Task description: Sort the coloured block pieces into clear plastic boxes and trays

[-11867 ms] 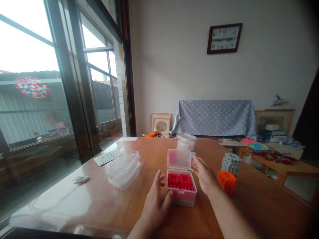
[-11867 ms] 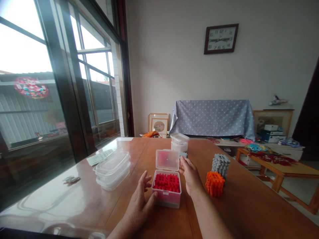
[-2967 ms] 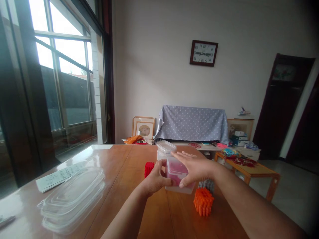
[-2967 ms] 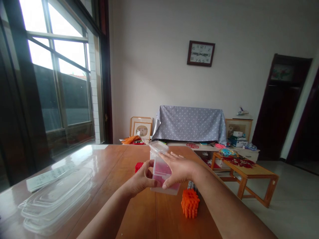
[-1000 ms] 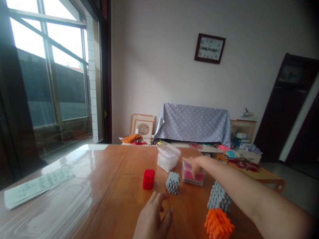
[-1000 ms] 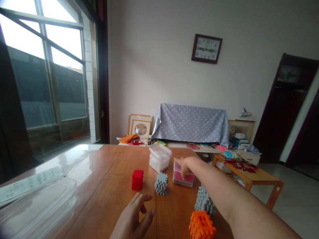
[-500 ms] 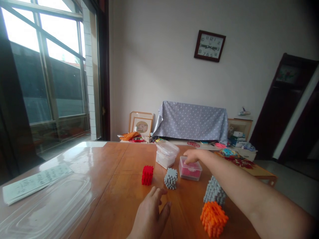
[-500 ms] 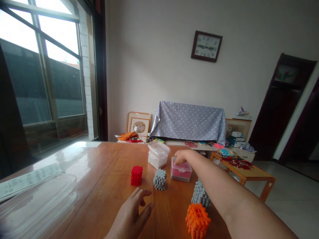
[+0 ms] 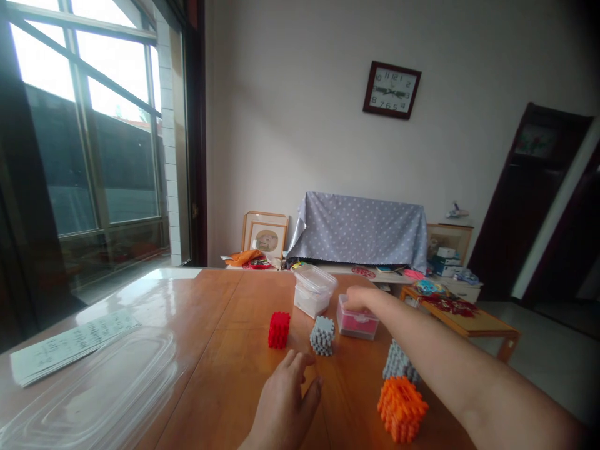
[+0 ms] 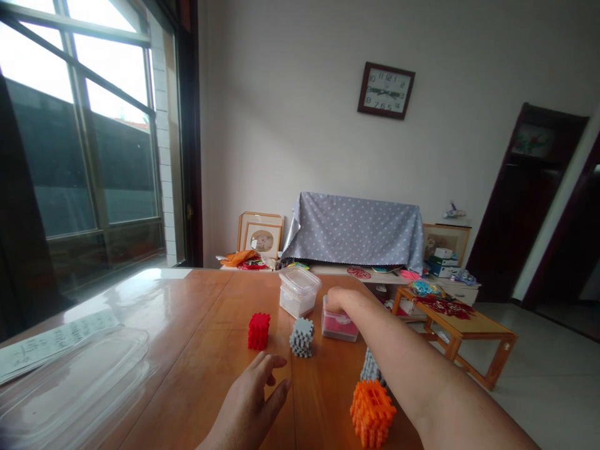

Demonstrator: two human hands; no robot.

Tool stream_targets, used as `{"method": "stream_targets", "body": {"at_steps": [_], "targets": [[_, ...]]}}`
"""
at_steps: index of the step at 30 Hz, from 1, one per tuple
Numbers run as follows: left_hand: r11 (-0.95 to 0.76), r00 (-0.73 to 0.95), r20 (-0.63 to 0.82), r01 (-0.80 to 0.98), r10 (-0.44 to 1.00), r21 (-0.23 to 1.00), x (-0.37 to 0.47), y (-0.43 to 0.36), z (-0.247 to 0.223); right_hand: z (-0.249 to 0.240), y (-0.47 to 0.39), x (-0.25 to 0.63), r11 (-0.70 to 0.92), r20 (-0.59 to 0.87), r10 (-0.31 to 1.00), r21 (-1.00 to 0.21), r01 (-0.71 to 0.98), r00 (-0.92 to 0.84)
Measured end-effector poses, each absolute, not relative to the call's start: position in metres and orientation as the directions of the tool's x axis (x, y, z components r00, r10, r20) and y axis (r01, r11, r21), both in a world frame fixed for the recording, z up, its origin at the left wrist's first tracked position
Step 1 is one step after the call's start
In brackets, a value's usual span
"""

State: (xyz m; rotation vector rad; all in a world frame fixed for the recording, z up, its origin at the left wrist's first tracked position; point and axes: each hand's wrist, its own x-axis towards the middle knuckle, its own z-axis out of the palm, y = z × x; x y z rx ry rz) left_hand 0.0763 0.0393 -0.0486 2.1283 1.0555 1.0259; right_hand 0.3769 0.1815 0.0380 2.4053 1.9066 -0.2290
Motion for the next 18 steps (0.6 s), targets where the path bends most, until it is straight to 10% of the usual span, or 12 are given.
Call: {"method": "stream_targets", "body": {"at_steps": [9, 18], "targets": [[-0.583, 0.465, 0.375, 0.468, 0.802, 0.664, 0.074, 0.041, -0.052, 0.061, 0.163, 0.366, -0.205, -0.089, 0.974, 0.042, 0.978, 0.208], [-0.601, 0.49, 0.372, 0.489, 0.789, 0.632, 0.071, 0.042, -0.053, 0.068, 0.104, 0.321, -0.049, 0.113, 0.992, -0.121, 0.991, 0.063]]}}
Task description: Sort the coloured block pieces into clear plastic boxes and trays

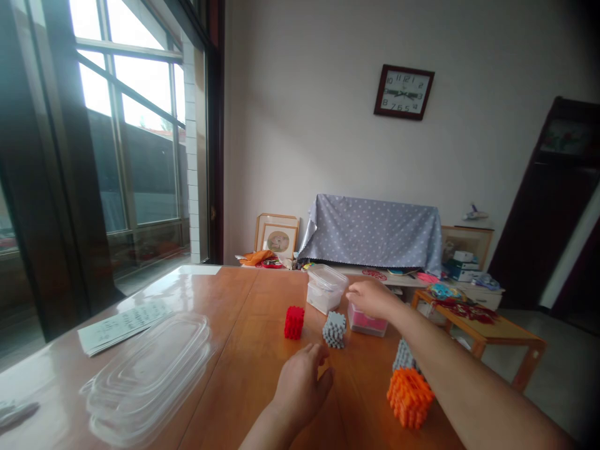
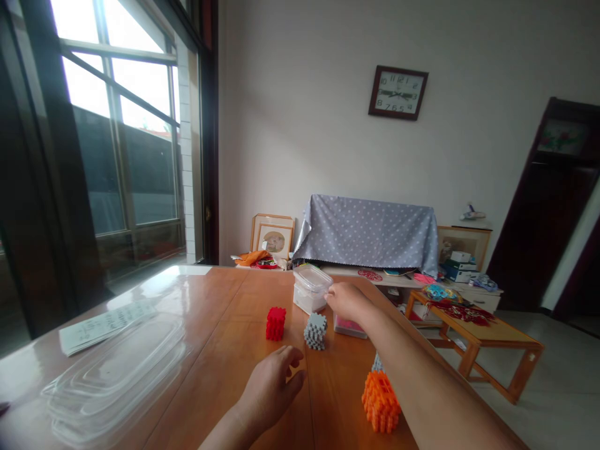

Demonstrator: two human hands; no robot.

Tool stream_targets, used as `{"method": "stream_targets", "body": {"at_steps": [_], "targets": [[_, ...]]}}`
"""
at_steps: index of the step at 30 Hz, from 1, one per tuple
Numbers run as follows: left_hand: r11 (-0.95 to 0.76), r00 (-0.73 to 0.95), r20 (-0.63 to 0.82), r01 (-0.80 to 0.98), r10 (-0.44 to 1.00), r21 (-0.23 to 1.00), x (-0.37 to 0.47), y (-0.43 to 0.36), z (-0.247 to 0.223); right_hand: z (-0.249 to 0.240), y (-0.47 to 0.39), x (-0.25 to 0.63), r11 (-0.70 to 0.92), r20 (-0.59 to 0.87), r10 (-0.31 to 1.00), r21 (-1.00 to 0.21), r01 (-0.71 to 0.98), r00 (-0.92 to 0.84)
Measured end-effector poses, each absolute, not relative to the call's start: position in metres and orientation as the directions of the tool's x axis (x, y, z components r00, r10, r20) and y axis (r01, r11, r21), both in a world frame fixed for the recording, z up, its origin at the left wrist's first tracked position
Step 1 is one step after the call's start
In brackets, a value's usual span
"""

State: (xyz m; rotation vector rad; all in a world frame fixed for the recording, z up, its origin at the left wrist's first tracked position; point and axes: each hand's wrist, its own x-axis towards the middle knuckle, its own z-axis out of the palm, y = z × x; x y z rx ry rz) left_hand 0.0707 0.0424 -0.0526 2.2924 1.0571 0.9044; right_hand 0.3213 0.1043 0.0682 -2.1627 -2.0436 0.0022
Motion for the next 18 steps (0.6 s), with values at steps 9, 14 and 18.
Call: {"method": "stream_targets", "body": {"at_steps": [9, 14, 18], "targets": [[-0.527, 0.401, 0.347, 0.562, 0.848, 0.637, 0.063, 0.05, -0.053, 0.045, 0.095, 0.283, 0.003, 0.266, 0.956, -0.429, 0.903, 0.123], [-0.401, 0.217, 0.339, 0.563, 0.915, 0.723, 0.057, 0.054, -0.05, 0.018, 0.084, 0.247, 0.112, 0.247, 0.966, -0.672, 0.732, 0.078], [-0.314, 0.045, 0.331, 0.453, 0.943, 0.834, 0.054, 0.062, -0.053, -0.021, 0.056, 0.214, 0.085, 0.152, 0.975, -0.928, 0.363, 0.161]]}}
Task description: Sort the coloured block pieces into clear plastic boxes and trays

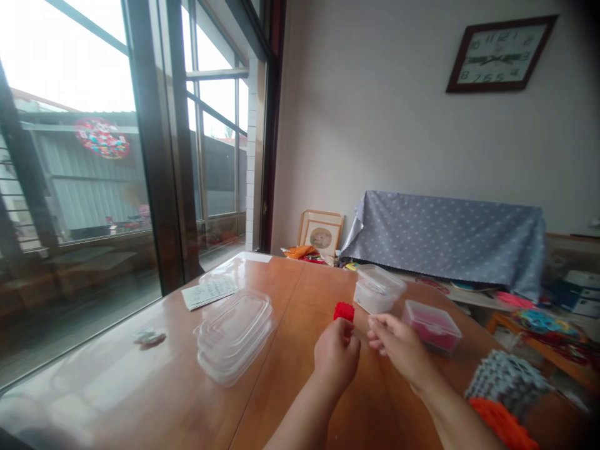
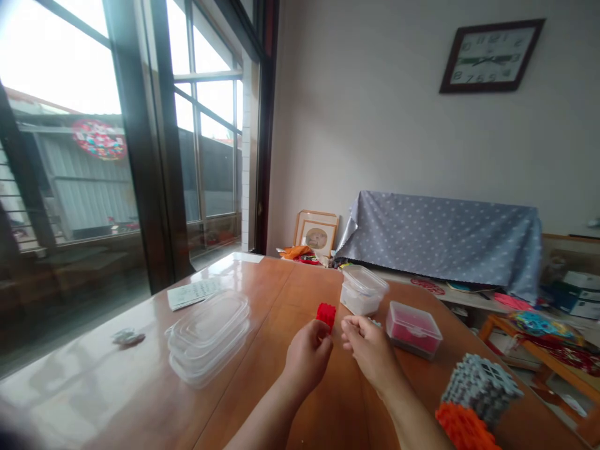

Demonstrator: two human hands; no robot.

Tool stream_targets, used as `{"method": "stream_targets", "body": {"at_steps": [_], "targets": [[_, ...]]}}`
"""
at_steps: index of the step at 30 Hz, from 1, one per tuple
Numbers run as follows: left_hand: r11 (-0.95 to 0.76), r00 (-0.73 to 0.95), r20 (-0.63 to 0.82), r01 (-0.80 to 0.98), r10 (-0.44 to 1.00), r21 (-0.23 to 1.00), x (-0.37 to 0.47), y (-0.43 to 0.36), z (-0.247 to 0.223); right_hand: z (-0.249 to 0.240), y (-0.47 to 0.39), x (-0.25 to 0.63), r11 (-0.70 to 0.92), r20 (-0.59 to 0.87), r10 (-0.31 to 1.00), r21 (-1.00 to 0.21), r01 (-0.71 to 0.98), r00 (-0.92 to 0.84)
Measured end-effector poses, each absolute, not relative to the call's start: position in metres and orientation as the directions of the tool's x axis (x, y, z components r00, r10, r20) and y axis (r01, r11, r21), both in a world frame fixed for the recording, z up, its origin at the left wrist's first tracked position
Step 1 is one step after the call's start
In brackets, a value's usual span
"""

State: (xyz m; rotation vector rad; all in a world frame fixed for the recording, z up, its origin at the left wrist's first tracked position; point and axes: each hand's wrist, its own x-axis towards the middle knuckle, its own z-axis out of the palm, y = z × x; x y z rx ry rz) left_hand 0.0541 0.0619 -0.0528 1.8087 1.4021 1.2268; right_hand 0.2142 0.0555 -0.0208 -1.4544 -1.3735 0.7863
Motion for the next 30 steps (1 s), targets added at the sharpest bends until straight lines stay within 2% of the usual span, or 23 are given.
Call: {"method": "stream_targets", "body": {"at_steps": [3, 6, 10, 14, 16, 18, 19, 22, 25, 30], "targets": [[-0.284, -0.02, 0.311, 0.358, 0.95, 0.89, 0.054, 0.068, -0.059, -0.046, 0.037, 0.199, 0.07, 0.11, 0.98, -0.97, 0.234, 0.165], [-0.283, -0.063, 0.309, 0.265, 0.949, 0.922, 0.054, 0.073, -0.063, -0.057, 0.031, 0.193, 0.072, 0.107, 0.98, -0.976, 0.203, 0.168], [-0.287, -0.088, 0.296, 0.098, 0.951, 0.953, 0.054, 0.079, -0.062, -0.048, 0.049, 0.204, 0.133, 0.216, 0.943, -0.942, 0.308, 0.254], [-0.19, -0.072, 0.182, -0.134, 0.981, 0.973, 0.052, 0.081, -0.054, -0.018, 0.09, 0.231, 0.189, 0.4, 0.827, -0.86, 0.474, 0.395], [-0.14, -0.078, 0.125, -0.22, 0.989, 0.966, 0.05, 0.08, -0.049, -0.001, 0.111, 0.244, 0.142, 0.487, 0.75, -0.78, 0.61, 0.448], [-0.093, -0.096, 0.07, -0.271, 0.993, 0.958, 0.048, 0.078, -0.045, 0.012, 0.131, 0.255, 0.012, 0.552, 0.724, -0.611, 0.792, 0.415], [-0.068, -0.102, 0.04, -0.287, 0.994, 0.955, 0.047, 0.077, -0.043, 0.017, 0.139, 0.26, -0.068, 0.544, 0.74, -0.525, 0.849, 0.396], [0.002, -0.108, -0.038, -0.321, 0.993, 0.947, 0.045, 0.076, -0.04, 0.022, 0.159, 0.268, -0.26, 0.398, 0.837, -0.314, 0.913, 0.376], [0.05, -0.117, -0.094, -0.337, 0.989, 0.94, 0.043, 0.078, -0.039, 0.018, 0.171, 0.27, -0.32, 0.323, 0.864, -0.239, 0.917, 0.385], [0.11, -0.109, -0.155, -0.337, 0.982, 0.935, 0.04, 0.081, -0.042, 0.011, 0.18, 0.269, -0.339, 0.346, 0.859, -0.171, 0.925, 0.378]]}}
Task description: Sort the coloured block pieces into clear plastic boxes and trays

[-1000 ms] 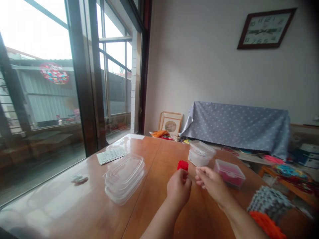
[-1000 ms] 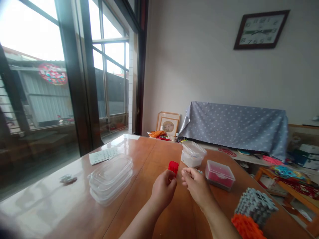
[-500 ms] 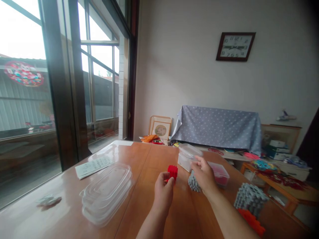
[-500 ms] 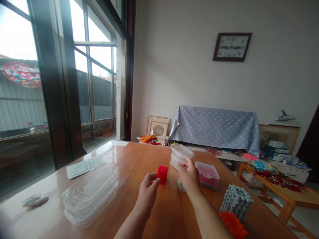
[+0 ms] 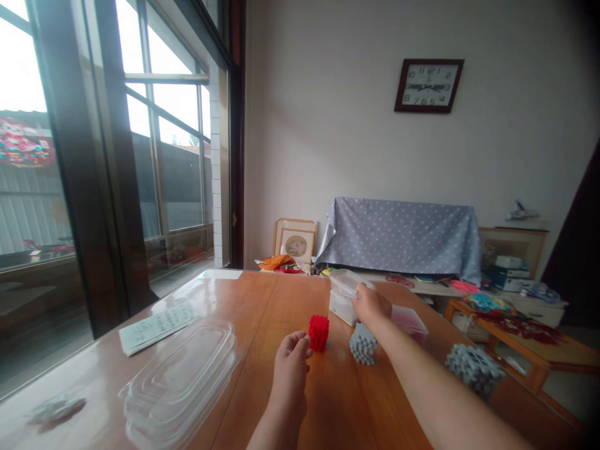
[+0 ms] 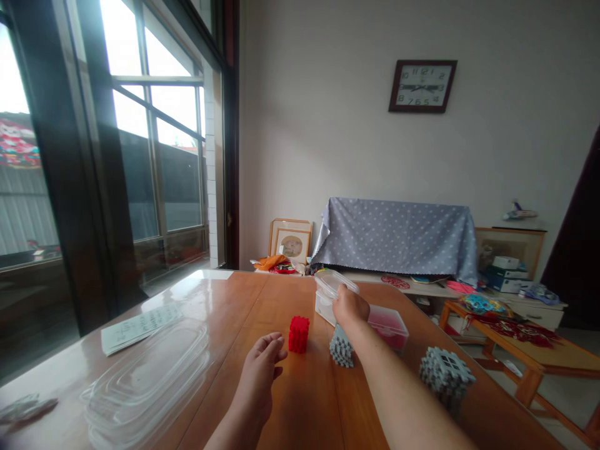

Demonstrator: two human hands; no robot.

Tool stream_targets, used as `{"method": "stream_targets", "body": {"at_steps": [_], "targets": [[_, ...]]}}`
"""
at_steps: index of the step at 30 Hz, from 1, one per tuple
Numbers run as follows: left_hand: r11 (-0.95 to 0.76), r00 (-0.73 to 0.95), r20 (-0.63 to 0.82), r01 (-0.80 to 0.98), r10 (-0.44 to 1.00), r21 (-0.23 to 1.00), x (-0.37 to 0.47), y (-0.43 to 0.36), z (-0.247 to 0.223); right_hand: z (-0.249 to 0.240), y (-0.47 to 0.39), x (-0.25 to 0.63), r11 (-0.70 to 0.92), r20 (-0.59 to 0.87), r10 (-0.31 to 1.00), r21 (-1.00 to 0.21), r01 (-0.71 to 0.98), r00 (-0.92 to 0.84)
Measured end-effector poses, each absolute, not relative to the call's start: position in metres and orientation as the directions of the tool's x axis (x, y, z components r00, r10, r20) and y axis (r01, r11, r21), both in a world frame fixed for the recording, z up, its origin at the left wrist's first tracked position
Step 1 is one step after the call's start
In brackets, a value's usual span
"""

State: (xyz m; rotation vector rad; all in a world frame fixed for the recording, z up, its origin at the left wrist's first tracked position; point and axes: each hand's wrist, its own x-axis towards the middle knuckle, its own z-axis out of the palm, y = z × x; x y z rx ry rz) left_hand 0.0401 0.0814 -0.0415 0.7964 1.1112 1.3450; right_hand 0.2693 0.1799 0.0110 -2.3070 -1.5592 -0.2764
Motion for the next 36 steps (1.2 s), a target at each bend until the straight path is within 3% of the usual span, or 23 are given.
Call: {"method": "stream_targets", "body": {"at_steps": [10, 19, 36], "targets": [[0.137, -0.102, -0.186, -0.366, 0.977, 0.921, 0.039, 0.085, -0.046, 0.019, 0.171, 0.268, -0.302, 0.418, 0.851, -0.11, 0.947, 0.32], [0.153, -0.125, -0.214, -0.374, 0.969, 0.915, 0.038, 0.084, -0.042, 0.027, 0.166, 0.269, -0.264, 0.489, 0.812, -0.18, 0.948, 0.319], [0.161, -0.137, -0.235, -0.41, 0.962, 0.898, 0.041, 0.088, -0.048, 0.011, 0.169, 0.266, -0.27, 0.366, 0.878, -0.154, 0.95, 0.309]]}}
